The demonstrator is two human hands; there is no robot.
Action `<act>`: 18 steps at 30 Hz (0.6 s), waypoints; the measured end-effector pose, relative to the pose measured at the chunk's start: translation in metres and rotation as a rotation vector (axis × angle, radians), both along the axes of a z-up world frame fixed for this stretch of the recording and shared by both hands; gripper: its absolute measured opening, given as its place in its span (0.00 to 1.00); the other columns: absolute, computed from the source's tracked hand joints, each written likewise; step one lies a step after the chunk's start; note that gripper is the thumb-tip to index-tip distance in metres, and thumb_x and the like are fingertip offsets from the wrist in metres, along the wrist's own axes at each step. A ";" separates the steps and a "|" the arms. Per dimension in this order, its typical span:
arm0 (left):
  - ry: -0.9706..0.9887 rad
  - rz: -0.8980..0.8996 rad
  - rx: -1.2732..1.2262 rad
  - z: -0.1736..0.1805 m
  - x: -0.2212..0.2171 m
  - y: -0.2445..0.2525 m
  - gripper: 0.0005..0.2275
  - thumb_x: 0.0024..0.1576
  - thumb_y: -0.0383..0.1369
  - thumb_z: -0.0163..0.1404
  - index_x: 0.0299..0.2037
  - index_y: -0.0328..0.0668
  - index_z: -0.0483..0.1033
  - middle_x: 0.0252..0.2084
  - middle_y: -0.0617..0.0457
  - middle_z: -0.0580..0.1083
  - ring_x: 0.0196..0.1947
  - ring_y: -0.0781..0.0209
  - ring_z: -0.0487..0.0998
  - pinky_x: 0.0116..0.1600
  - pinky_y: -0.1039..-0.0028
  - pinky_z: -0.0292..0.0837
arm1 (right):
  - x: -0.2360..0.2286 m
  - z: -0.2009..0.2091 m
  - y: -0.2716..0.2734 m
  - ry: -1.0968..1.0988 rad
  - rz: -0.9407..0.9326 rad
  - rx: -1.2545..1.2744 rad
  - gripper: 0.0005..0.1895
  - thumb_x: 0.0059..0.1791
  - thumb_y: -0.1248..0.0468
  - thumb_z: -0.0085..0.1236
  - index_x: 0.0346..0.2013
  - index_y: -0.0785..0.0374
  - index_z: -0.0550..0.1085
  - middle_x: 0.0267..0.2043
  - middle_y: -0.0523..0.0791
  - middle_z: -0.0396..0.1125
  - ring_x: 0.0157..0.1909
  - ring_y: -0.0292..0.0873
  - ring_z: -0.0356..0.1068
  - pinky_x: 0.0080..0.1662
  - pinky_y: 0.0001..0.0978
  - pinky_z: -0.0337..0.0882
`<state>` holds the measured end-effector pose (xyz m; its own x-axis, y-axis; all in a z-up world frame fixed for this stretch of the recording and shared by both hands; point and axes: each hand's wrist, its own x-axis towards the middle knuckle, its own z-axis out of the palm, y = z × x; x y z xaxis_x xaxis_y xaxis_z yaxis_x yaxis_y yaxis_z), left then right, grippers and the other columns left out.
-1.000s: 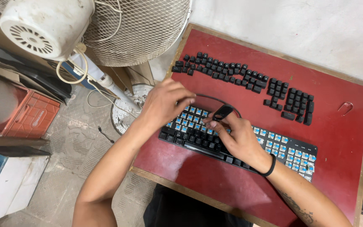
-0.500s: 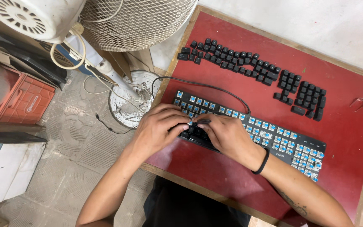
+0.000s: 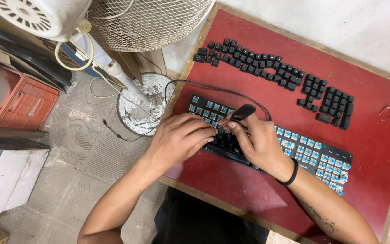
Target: The person uses a keycap puller to remove keycaps from a mechanical keyboard. They systematically pull off each keycap and place them in rows on the red table, exposing the blue switches underneath.
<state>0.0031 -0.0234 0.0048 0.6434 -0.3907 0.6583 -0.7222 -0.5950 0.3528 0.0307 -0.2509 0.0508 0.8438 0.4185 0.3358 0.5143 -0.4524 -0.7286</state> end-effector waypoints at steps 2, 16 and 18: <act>-0.003 0.001 0.037 0.004 0.001 -0.006 0.03 0.60 0.35 0.55 0.40 0.51 0.82 0.37 0.55 0.79 0.42 0.55 0.81 0.43 0.69 0.80 | -0.003 0.003 0.001 -0.008 0.000 -0.030 0.06 0.55 0.64 0.52 0.44 0.63 0.75 0.32 0.46 0.78 0.33 0.53 0.78 0.35 0.41 0.76; 0.307 -0.043 -0.155 0.025 0.024 -0.025 0.06 0.54 0.37 0.62 0.38 0.52 0.83 0.31 0.55 0.81 0.34 0.53 0.81 0.40 0.67 0.78 | 0.004 0.009 -0.005 0.086 -0.076 0.115 0.06 0.55 0.68 0.52 0.45 0.68 0.73 0.36 0.50 0.79 0.31 0.48 0.79 0.35 0.37 0.78; 0.379 0.037 -0.202 0.025 0.026 -0.030 0.07 0.52 0.40 0.62 0.36 0.51 0.83 0.30 0.54 0.81 0.33 0.53 0.81 0.39 0.67 0.78 | 0.002 0.010 -0.006 0.084 -0.096 0.100 0.07 0.55 0.69 0.52 0.46 0.70 0.73 0.37 0.52 0.78 0.31 0.50 0.79 0.33 0.39 0.78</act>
